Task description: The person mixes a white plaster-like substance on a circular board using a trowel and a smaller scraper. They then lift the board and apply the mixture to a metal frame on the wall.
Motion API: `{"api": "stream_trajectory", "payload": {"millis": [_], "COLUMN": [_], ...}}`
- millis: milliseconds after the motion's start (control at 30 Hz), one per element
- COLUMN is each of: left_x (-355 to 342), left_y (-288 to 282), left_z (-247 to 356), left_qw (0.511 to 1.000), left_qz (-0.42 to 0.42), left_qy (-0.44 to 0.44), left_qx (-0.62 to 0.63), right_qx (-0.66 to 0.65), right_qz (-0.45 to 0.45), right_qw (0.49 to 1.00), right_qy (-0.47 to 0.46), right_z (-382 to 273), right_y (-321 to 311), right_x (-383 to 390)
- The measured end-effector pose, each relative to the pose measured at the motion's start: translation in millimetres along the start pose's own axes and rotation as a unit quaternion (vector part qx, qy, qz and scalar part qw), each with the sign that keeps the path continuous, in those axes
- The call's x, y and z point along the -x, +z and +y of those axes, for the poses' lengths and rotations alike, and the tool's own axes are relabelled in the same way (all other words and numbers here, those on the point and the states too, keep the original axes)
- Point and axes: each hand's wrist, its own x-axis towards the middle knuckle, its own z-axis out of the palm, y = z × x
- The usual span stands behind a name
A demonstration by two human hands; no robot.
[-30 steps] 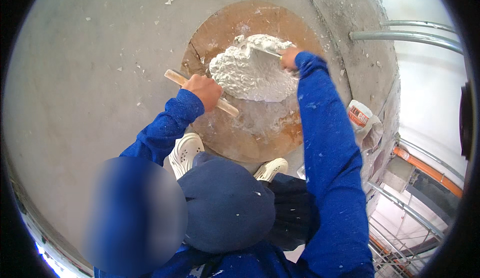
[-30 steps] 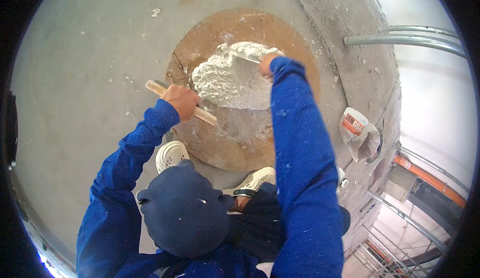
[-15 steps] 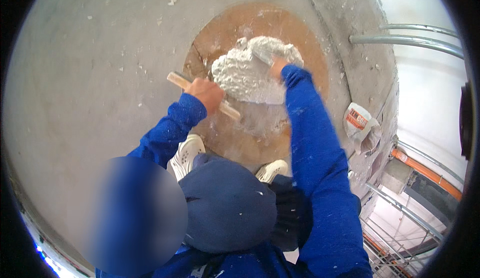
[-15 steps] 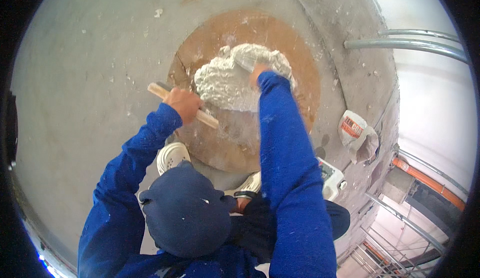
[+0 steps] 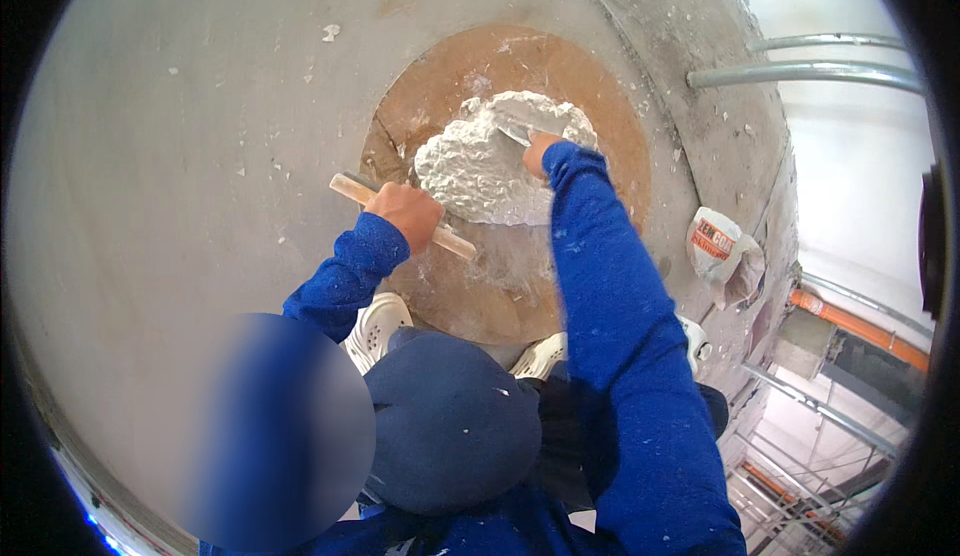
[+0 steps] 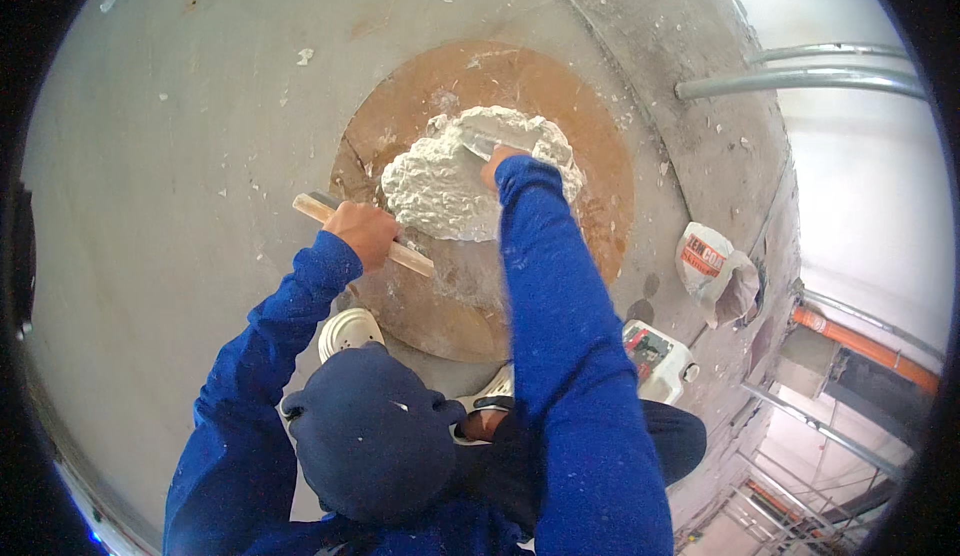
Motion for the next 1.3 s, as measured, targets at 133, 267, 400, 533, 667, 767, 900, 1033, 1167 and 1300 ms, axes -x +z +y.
{"api": "stream_trajectory", "payload": {"millis": [133, 267, 400, 533, 667, 767, 900, 1033, 1167, 1300], "left_x": [15.0, 6.1, 0.5, 10.3, 5.4, 6.0, 11.5, 9.0, 5.8, 6.9], "left_y": [1.9, -12.3, -1.8, 15.6, -2.8, 0.9, 1.2, 14.0, -4.9, -9.9], "left_z": [-5.7, 8.9, 13.2, -5.7, 4.9, 6.8, 1.4, 5.9, 7.3, 6.8], "left_qw": [0.999, 0.999, 1.0, 1.0, 1.0, 1.0, 1.0, 1.0, 0.999, 0.999], "left_qz": [-0.019, -0.026, -0.013, 0.02, -0.016, -0.011, -0.013, -0.024, -0.037, -0.035], "left_qy": [-0.027, -0.017, -0.006, -0.009, -0.015, -0.026, -0.024, -0.014, -0.024, -0.037], "left_qx": [-0.001, -0.01, 0.01, -0.004, -0.003, -0.008, -0.007, -0.005, 0.002, -0.007], "right_qx": [-0.126, -0.057, -0.036, -0.066, -0.124, -0.191, 0.031, -0.01, -0.026, -0.047], "right_qz": [-0.404, -0.278, -0.216, -0.372, -0.199, -0.297, -0.313, -0.427, -0.186, -0.473], "right_qw": [0.905, 0.958, 0.975, 0.926, 0.969, 0.93, 0.949, 0.902, 0.982, 0.88], "right_qy": [0.041, -0.041, 0.035, 0.021, 0.082, 0.102, 0.026, 0.065, -0.006, 0.022], "right_z": [-18.3, 40.1, 79.2, 38.1, 90.3, 116.5, 60.1, 70.6, 70.3, 76.7], "right_y": [-96.1, 6.6, 49.1, -70.9, -25.7, -23.4, -62.4, -110.3, -51.6, -120.6], "right_x": [-24.8, -28.3, -36.5, -1.9, 17.9, 11.9, 30.2, -1.4, 19.5, -15.8]}}
